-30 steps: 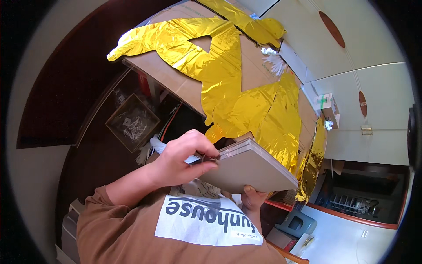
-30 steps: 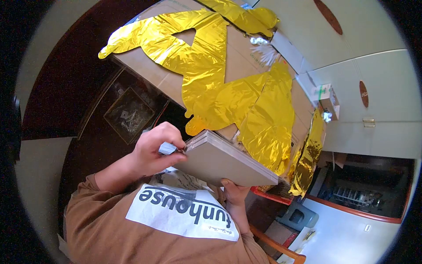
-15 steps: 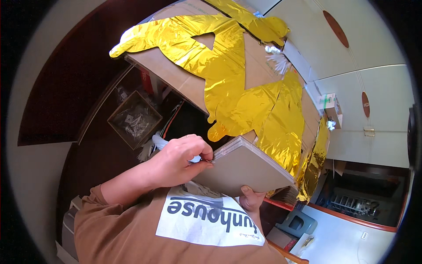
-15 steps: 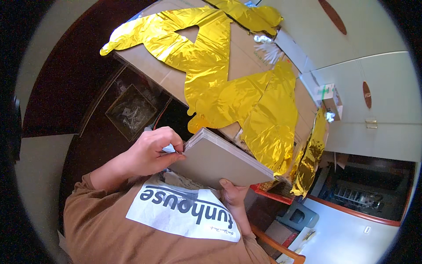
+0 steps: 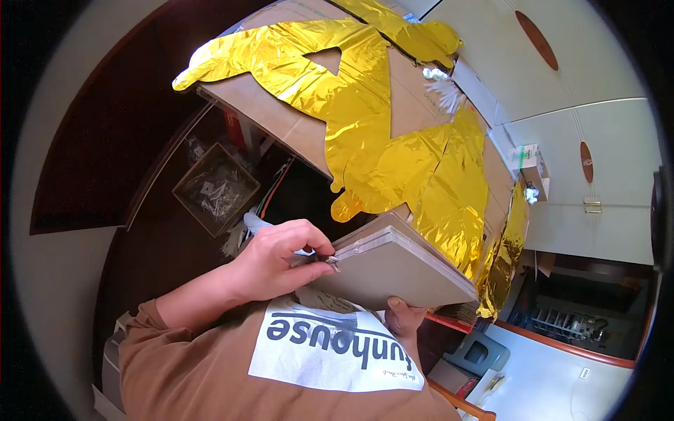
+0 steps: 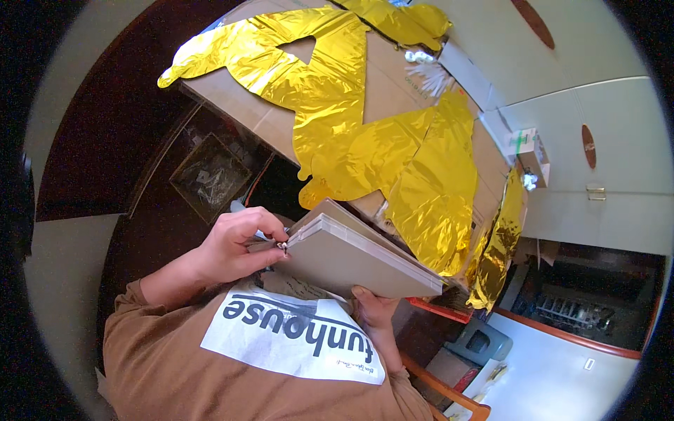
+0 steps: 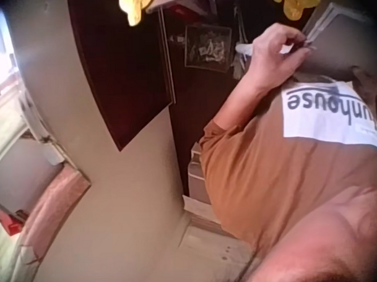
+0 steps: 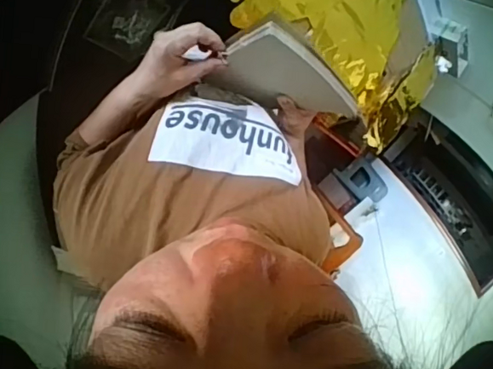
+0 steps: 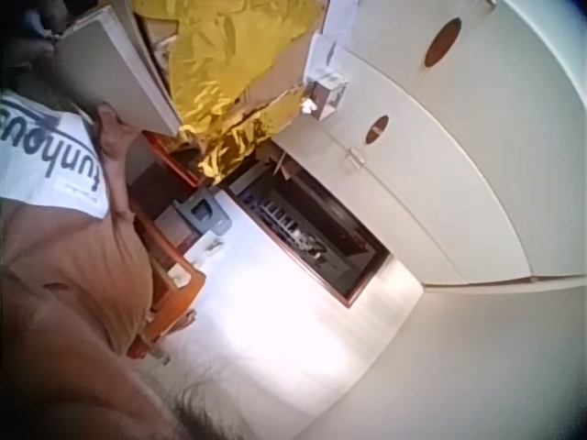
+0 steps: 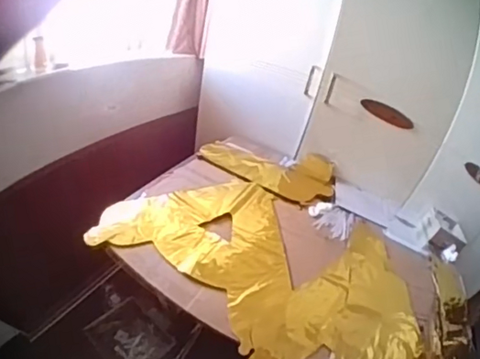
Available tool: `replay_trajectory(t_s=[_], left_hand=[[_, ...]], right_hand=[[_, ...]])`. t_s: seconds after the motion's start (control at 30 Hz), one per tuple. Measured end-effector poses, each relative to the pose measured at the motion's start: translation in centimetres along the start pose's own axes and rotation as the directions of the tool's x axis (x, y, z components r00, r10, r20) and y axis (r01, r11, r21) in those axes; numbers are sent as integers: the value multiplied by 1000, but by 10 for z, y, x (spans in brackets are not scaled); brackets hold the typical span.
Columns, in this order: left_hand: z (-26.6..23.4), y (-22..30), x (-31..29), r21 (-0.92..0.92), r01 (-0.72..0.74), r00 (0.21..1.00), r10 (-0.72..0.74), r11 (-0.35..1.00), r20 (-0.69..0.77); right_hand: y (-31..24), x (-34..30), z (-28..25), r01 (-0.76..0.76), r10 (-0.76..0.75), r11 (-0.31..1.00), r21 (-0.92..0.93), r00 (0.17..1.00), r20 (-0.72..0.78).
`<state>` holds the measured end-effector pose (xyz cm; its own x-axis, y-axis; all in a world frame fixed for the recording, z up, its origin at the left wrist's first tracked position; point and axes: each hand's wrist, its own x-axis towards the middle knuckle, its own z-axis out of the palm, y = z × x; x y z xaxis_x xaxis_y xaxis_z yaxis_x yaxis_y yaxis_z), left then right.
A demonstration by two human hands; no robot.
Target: Folding gold foil decorations and placing them into cardboard backings with instructional inserts.
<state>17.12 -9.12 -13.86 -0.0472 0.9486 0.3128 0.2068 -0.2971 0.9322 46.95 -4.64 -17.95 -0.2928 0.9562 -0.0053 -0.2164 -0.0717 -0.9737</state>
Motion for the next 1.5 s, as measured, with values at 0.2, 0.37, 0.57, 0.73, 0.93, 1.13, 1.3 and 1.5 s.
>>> replay_trajectory(t_s=[0.2, 0.37, 0.57, 0.73, 0.93, 1.13, 1.3, 1.5], left_hand=[[2, 3, 2, 37, 17, 997, -14, 999, -69], [-1, 10, 9, 28, 14, 1000, -13, 1000, -22], [-10, 7, 12, -72, 5, 989, 5, 997, 146], [-15, -1, 12, -142, -69, 967, 101, 987, 236], [-8, -13, 7, -180, -237, 955, 263, 955, 137], [3, -16, 2, -138, -362, 932, 360, 922, -39], [16, -14, -2, -85, -377, 915, 357, 922, -188], [24, -12, -4, -158, -355, 913, 306, 921, -269]], right_hand=[[-1, 5, 2, 65, -68, 995, 74, 997, 42], [-2, 5, -3, 16, -17, 999, -45, 1000, -19], [-8, -1, -1, -30, 29, 999, -20, 998, -58], [5, -6, -20, -34, 33, 999, 24, 998, 58], [3, -4, -6, -72, 69, 992, 105, 997, 37], [8, 5, -3, -56, 45, 987, 148, 996, 74], [11, 7, 2, -53, 45, 979, 196, 998, 46], [15, 7, 8, -74, 79, 967, 242, 997, -10]])
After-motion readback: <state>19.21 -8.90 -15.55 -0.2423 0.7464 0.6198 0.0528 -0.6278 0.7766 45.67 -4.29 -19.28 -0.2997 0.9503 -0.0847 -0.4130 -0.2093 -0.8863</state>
